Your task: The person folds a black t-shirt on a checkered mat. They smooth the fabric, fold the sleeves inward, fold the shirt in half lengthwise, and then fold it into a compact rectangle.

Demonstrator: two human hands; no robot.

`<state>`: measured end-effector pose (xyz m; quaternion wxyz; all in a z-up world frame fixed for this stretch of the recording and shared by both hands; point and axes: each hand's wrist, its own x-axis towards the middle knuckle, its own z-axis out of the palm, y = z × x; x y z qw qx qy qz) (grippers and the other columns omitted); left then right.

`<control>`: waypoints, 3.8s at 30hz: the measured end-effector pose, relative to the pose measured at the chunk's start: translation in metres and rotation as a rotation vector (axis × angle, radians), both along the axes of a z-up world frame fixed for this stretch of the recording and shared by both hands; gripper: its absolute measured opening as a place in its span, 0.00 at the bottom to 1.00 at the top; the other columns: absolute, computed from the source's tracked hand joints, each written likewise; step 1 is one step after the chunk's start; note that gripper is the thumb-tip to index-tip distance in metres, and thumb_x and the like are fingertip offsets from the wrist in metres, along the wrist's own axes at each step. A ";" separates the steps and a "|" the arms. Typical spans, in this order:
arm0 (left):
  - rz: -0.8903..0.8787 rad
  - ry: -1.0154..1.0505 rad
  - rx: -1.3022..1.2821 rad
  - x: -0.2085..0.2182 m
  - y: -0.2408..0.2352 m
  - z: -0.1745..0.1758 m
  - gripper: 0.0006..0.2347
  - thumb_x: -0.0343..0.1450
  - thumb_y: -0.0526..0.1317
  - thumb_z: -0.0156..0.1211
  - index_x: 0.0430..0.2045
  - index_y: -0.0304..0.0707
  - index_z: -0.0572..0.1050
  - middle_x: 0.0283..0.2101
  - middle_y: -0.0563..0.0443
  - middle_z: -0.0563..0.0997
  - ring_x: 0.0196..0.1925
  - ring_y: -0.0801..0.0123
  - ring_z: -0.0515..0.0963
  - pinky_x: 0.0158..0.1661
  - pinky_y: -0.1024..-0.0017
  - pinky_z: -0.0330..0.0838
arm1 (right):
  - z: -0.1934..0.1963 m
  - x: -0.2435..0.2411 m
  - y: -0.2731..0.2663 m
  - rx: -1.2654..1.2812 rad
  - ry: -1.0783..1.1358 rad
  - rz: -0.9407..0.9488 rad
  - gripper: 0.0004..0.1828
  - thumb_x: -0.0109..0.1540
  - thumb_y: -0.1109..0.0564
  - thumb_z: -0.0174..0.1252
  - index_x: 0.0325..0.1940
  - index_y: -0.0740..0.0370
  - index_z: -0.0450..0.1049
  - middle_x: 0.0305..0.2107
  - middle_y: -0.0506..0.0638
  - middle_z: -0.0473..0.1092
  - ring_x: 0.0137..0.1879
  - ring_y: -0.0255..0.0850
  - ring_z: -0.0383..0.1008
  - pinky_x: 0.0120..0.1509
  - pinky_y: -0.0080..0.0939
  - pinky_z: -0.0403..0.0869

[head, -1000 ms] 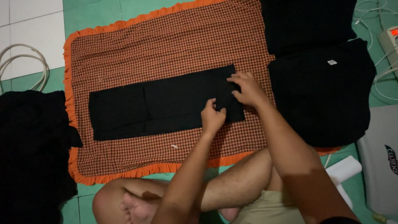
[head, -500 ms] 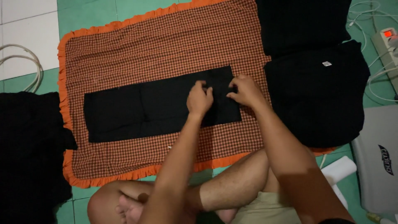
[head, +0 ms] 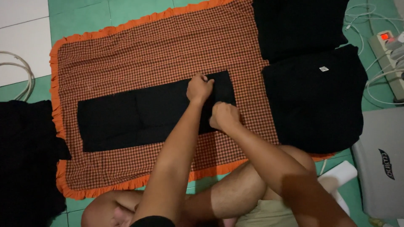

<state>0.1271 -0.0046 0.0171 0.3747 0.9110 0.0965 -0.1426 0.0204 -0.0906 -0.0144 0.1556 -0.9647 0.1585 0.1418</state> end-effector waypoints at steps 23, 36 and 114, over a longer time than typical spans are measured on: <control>0.012 -0.031 -0.025 -0.007 0.035 0.003 0.11 0.73 0.49 0.58 0.42 0.46 0.73 0.39 0.46 0.85 0.49 0.48 0.84 0.49 0.53 0.76 | 0.115 0.003 -0.025 0.295 -0.017 0.481 0.20 0.60 0.50 0.53 0.35 0.73 0.79 0.30 0.73 0.76 0.44 0.71 0.78 0.46 0.65 0.77; -0.173 -0.066 -0.002 -0.020 0.032 0.027 0.24 0.71 0.46 0.63 0.61 0.42 0.65 0.52 0.36 0.82 0.58 0.43 0.80 0.55 0.48 0.74 | 0.085 0.021 -0.069 0.118 -0.322 0.528 0.23 0.61 0.55 0.61 0.60 0.60 0.75 0.55 0.65 0.71 0.62 0.62 0.70 0.55 0.55 0.74; -0.079 -0.024 -0.035 0.021 0.067 -0.014 0.20 0.74 0.49 0.57 0.58 0.39 0.74 0.56 0.36 0.80 0.63 0.44 0.76 0.60 0.51 0.72 | 0.038 -0.020 0.039 0.040 -0.366 0.578 0.04 0.60 0.64 0.52 0.34 0.66 0.72 0.39 0.65 0.69 0.28 0.62 0.77 0.31 0.59 0.78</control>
